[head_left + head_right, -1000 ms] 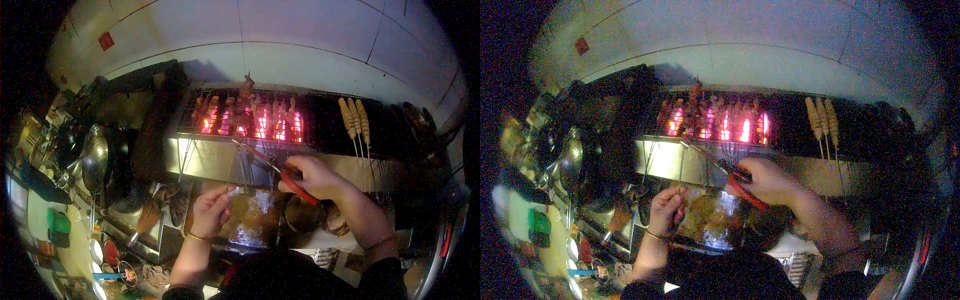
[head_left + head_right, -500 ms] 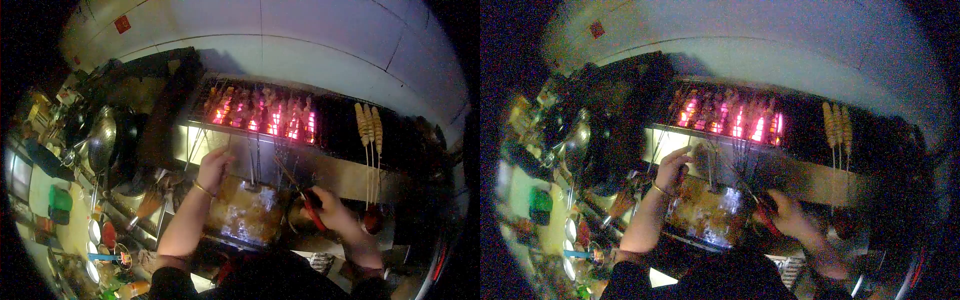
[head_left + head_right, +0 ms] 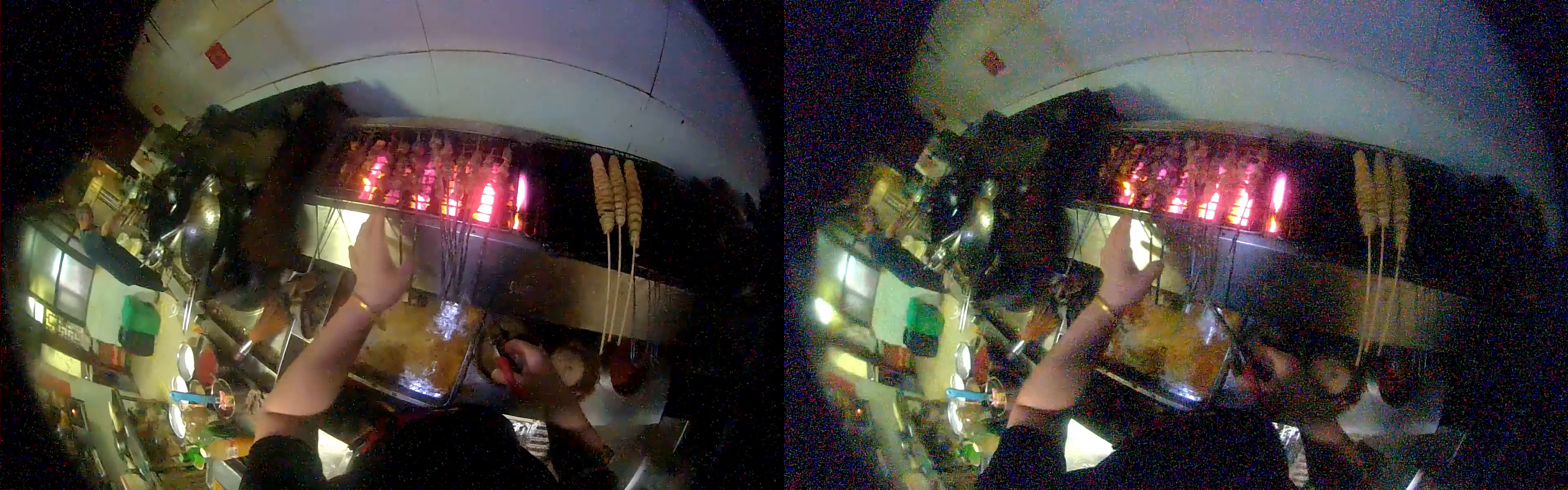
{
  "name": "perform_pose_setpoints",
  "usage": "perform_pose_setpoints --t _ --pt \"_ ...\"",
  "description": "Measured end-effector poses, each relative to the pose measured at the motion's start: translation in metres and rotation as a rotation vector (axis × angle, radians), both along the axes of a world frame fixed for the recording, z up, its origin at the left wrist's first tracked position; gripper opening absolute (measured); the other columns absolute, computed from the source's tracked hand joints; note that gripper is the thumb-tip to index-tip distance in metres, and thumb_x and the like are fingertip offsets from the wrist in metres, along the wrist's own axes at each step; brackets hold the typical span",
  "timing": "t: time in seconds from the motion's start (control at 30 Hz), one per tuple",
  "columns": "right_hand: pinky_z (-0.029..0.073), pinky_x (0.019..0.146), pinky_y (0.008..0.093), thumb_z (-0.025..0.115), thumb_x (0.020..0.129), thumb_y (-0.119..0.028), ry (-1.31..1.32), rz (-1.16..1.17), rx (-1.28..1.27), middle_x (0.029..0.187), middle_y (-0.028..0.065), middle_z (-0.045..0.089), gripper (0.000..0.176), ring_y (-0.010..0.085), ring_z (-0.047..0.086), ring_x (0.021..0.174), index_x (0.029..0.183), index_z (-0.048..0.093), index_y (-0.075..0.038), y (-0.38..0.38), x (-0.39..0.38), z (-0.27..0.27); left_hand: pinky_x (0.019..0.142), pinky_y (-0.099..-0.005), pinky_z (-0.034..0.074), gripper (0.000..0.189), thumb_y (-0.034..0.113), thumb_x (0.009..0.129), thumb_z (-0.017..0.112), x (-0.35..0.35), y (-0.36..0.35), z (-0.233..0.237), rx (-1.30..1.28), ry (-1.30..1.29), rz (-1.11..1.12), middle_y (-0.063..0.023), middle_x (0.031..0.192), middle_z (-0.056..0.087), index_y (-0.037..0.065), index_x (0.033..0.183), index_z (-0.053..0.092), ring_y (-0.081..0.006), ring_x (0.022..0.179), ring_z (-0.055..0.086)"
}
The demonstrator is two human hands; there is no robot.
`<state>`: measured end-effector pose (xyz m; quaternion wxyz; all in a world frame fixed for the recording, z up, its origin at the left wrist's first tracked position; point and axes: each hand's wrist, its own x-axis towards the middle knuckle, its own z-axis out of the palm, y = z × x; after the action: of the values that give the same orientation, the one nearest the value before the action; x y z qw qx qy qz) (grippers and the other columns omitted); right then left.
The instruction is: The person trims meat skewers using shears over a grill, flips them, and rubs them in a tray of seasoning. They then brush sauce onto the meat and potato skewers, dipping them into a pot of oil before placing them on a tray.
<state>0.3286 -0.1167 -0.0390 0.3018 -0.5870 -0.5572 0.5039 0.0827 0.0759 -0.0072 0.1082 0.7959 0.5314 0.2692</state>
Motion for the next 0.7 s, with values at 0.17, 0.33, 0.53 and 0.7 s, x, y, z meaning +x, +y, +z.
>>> perform_pose_setpoints --t 0.17,0.33,0.53,0.7 --pt "0.045 0.078 0.0307 0.067 0.074 -0.014 0.09 -0.004 0.089 0.093 0.0106 0.06 0.036 0.0175 0.056 0.088 0.103 0.053 0.002 -0.008 0.011 -0.014 0.096 -0.043 0.033 0.097 0.021 0.059 0.071 0.005 0.004 -0.021 0.121 0.345 0.185 -0.0234 0.133 0.027 0.002 0.135 0.016 -0.0401 0.119 0.033" --pt "0.044 0.077 0.031 0.067 0.074 -0.012 0.5 -0.151 -0.175 0.095 0.0112 0.058 0.034 0.0171 0.054 0.089 0.102 0.054 0.002 -0.015 0.02 -0.024 0.089 -0.0432 0.041 0.076 0.002 0.068 0.056 -0.017 0.015 0.003 -0.084 0.199 0.091 -0.0257 0.121 0.036 0.009 0.133 0.018 -0.0427 0.106 0.043" --pt "0.044 0.078 0.0317 0.066 0.076 -0.018 0.035 0.102 0.004 0.095 0.0117 0.058 0.034 0.0172 0.053 0.087 0.1 0.053 0.003 -0.022 0.025 -0.027 0.078 -0.0453 0.044 0.065 0.006 0.075 0.051 0.003 0.021 -0.004 -0.292 0.232 0.293 -0.0219 0.11 0.048 0.01 0.132 0.019 -0.0389 0.097 0.052" --pt "0.044 0.078 0.032 0.067 0.075 -0.02 0.024 0.099 -0.017 0.094 0.0114 0.06 0.035 0.0179 0.055 0.087 0.099 0.054 0.002 -0.03 0.026 -0.025 0.072 -0.0453 0.047 0.031 0.013 0.083 0.039 -0.009 0.034 0.004 -0.263 0.578 0.452 -0.0197 0.087 0.061 0.006 0.113 0.043 -0.0341 0.082 0.06"
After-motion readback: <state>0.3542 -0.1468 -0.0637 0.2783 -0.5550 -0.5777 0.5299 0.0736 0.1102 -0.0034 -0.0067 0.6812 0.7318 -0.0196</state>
